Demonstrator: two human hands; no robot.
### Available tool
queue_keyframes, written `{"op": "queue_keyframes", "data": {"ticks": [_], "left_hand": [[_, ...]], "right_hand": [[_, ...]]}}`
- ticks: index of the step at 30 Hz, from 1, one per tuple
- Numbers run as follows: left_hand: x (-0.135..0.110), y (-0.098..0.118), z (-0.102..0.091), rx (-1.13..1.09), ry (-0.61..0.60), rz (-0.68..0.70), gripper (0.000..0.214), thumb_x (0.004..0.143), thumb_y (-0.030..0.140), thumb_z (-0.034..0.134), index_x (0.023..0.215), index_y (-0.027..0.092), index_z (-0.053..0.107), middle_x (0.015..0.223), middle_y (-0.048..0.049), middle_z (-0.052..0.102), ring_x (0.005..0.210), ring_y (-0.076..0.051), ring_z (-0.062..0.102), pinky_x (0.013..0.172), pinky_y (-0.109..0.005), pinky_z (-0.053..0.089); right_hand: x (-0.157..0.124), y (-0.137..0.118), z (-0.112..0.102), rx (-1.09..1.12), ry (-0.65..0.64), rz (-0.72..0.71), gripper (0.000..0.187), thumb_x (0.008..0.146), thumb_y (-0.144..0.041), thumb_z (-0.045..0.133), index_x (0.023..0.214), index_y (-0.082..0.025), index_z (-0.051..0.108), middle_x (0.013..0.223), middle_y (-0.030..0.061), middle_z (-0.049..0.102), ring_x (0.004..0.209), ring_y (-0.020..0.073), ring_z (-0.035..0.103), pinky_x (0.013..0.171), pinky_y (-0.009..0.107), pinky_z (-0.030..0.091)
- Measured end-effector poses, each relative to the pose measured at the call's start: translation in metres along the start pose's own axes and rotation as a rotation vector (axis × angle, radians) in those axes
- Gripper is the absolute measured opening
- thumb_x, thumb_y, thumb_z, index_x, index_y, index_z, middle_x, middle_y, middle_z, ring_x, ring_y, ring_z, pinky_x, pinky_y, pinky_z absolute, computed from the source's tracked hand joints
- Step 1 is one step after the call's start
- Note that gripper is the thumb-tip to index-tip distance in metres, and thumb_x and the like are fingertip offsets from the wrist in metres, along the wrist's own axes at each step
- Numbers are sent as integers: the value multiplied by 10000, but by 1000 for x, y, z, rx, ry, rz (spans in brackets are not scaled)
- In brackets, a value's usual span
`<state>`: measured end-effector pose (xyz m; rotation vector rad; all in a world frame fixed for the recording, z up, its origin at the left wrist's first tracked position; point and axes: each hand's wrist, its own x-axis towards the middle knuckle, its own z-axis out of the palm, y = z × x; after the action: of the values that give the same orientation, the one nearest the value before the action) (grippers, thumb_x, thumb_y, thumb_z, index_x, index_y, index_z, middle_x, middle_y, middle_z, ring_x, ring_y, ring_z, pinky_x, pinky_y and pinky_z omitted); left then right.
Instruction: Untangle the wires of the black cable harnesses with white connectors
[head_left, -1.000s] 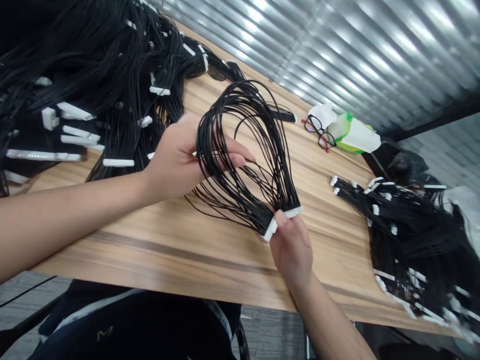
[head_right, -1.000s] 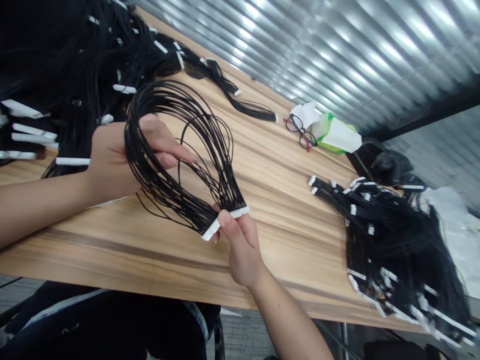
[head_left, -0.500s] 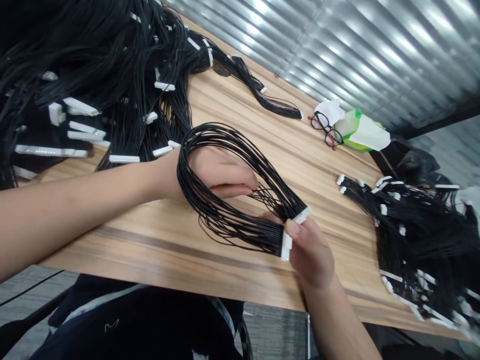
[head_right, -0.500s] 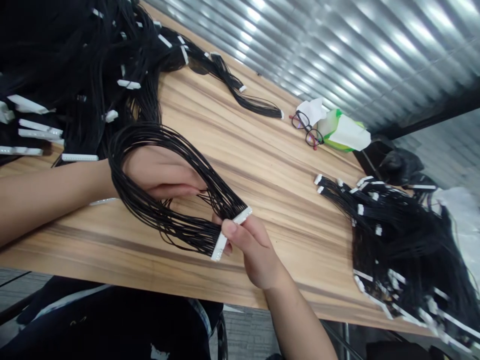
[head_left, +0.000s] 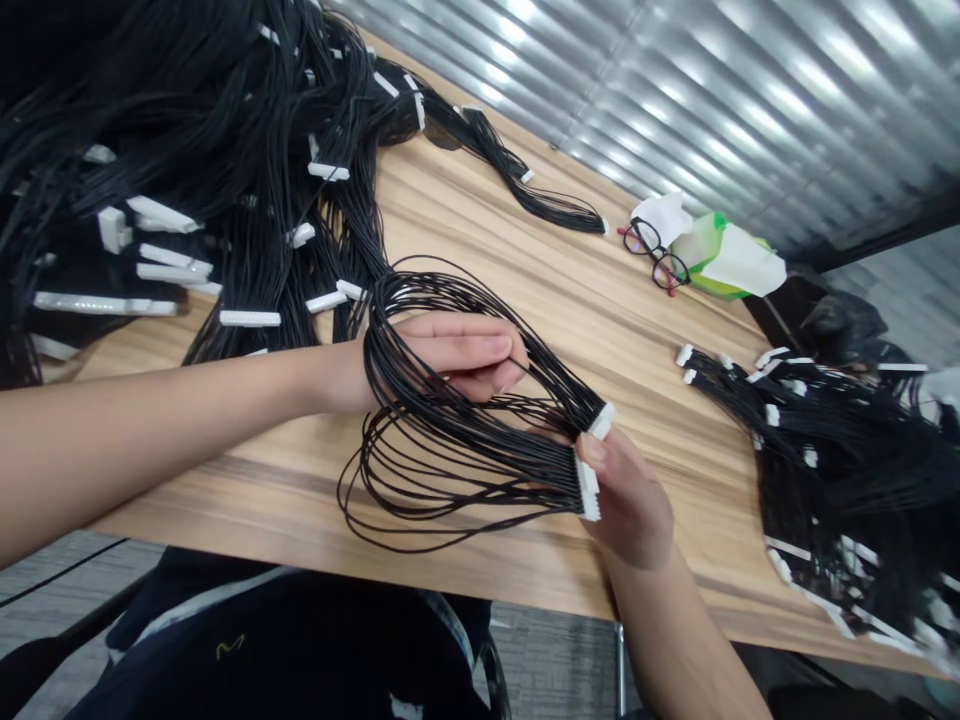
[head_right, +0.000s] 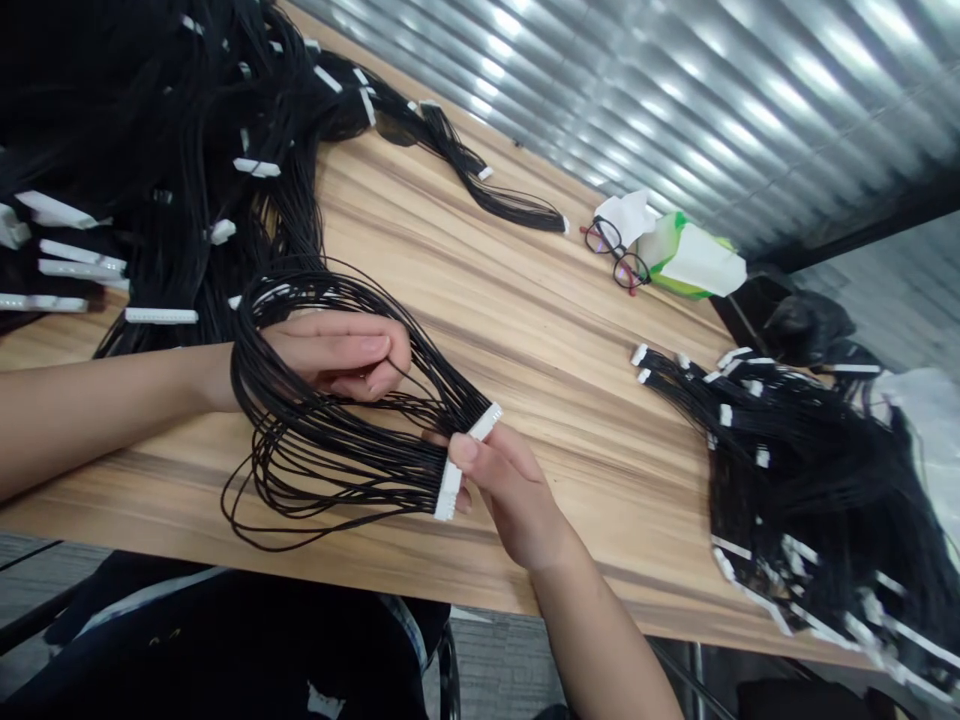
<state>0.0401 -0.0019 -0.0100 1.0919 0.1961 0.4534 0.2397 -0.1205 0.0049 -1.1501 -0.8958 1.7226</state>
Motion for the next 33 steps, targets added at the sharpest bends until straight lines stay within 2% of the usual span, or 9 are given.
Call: {"op": "queue_keyframes", "data": {"ticks": [5,11,14,16,19,23,26,29,33], "left_hand": [[4,0,-7,-32,-47,-31,389,1044,474,649,805,170,609,694,32,407,616,-74,339,549,-157,321],[4,-1,-4,20,-40,-7,415,1036,510,645,791,182,574,634,48,372,551,-69,283,473,-197,214],[2,1,-2,180,41,51,371,1030,473,668,797,185,659,559,62,374,496,-63,282,433,-196,222],[2,1,-4,391,126,150,305,1020,443,692,865,191,765,571,32,540,501,-66,416,452,-181,327],[3,0,-6,642,256,307,220,976,404,744,938,212,847,796,-32,791,664,-105,657,558,-178,479],[3,-2,-7,762,354,350,214,934,358,743,816,200,827,665,-7,745,546,-85,575,469,-186,379],[2,0,-8,758,294,339,238,910,308,704,718,181,765,597,6,674,492,-66,509,440,-189,331],[1,5,-10,798,175,308,183,944,334,735,857,191,811,536,41,590,438,-49,400,403,-206,264],[3,9,-10,908,112,441,172,998,304,721,944,188,835,682,-3,732,571,-70,613,522,-175,457]], "right_hand": [[-2,-2,4,7,21,-8,430,842,-617,812,689,-228,712,516,-41,475,452,120,389,459,282,362],[-3,1,3,-3,1,-1,417,867,-611,788,723,-225,721,550,-32,502,480,129,416,493,296,399],[-2,3,2,-6,-7,1,379,876,-595,780,767,-234,745,573,-24,517,487,136,418,492,303,400],[-1,6,1,-6,-21,7,360,885,-584,773,788,-238,754,582,-23,515,496,143,426,502,310,419],[1,9,-1,-14,-39,14,380,893,-596,756,784,-232,755,595,-20,512,515,154,441,536,327,459],[3,12,-4,-38,-21,22,377,880,-595,772,782,-232,758,590,-24,513,520,157,454,561,333,478],[2,11,-6,-46,-21,34,367,885,-591,772,785,-238,757,602,-17,524,527,161,457,559,335,465],[0,9,-6,-44,-30,43,379,889,-607,759,792,-241,744,618,-13,508,531,160,433,543,332,441],[-2,6,-7,-66,-129,74,424,885,-639,740,769,-236,683,672,-2,500,563,157,428,535,326,419]]}}
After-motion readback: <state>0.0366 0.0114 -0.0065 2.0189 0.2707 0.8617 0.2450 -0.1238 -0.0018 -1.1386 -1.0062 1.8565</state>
